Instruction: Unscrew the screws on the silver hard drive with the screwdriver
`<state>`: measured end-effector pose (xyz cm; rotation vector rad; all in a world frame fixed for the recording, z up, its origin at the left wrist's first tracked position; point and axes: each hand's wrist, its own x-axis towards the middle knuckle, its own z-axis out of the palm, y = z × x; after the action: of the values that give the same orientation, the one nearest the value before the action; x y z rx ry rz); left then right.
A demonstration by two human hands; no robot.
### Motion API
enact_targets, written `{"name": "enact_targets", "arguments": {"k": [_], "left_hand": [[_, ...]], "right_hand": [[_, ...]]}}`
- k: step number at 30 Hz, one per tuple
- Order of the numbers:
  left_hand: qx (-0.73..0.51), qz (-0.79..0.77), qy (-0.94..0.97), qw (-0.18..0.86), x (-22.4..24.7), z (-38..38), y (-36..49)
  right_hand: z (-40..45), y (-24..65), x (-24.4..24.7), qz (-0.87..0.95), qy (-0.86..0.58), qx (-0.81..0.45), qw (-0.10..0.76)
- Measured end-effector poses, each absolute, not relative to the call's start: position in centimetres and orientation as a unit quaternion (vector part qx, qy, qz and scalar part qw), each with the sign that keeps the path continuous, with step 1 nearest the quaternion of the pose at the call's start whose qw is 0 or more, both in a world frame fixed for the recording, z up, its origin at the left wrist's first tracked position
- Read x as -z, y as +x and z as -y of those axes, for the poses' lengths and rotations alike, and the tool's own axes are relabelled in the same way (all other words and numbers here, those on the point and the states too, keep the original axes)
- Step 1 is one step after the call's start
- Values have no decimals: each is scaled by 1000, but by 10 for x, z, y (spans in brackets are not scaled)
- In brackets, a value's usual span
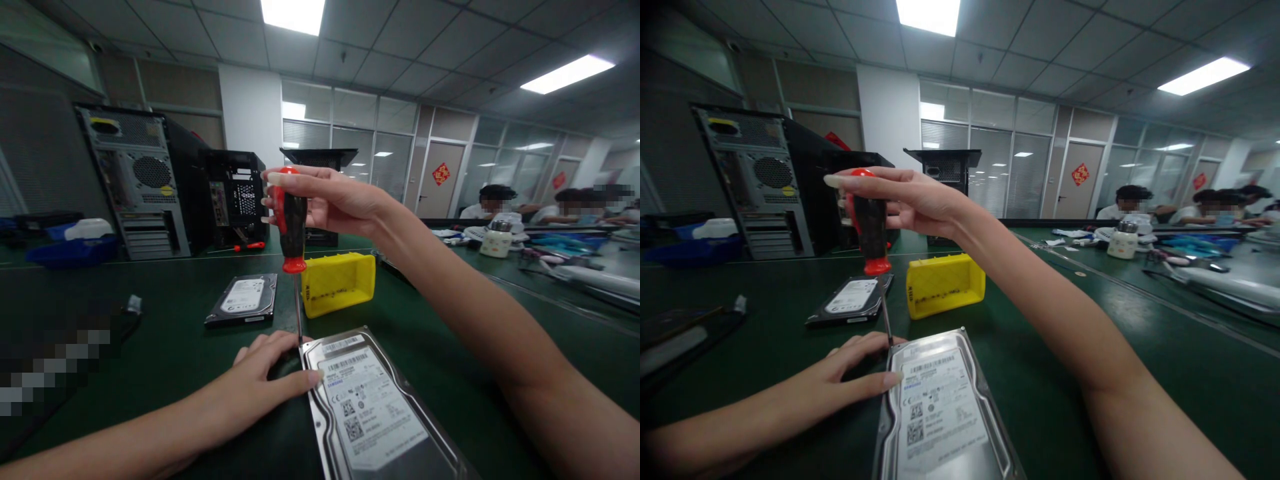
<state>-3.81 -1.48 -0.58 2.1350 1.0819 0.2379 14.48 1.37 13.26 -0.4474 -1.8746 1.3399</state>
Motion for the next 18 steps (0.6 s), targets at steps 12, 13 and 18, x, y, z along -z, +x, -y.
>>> {"name": "enact_targets", "arguments": {"k": [12, 13, 18], "left_hand": [[-91, -419, 826, 365, 7, 13, -41], [-92, -420, 827, 363, 6, 14, -41], [-97, -420, 828, 358, 3, 17, -40]], "right_hand": [[-5, 152, -140, 763, -155, -531, 335], [-6, 150, -138, 764, -155, -524, 342], [-13, 139, -128, 772, -155, -473, 395]]}}
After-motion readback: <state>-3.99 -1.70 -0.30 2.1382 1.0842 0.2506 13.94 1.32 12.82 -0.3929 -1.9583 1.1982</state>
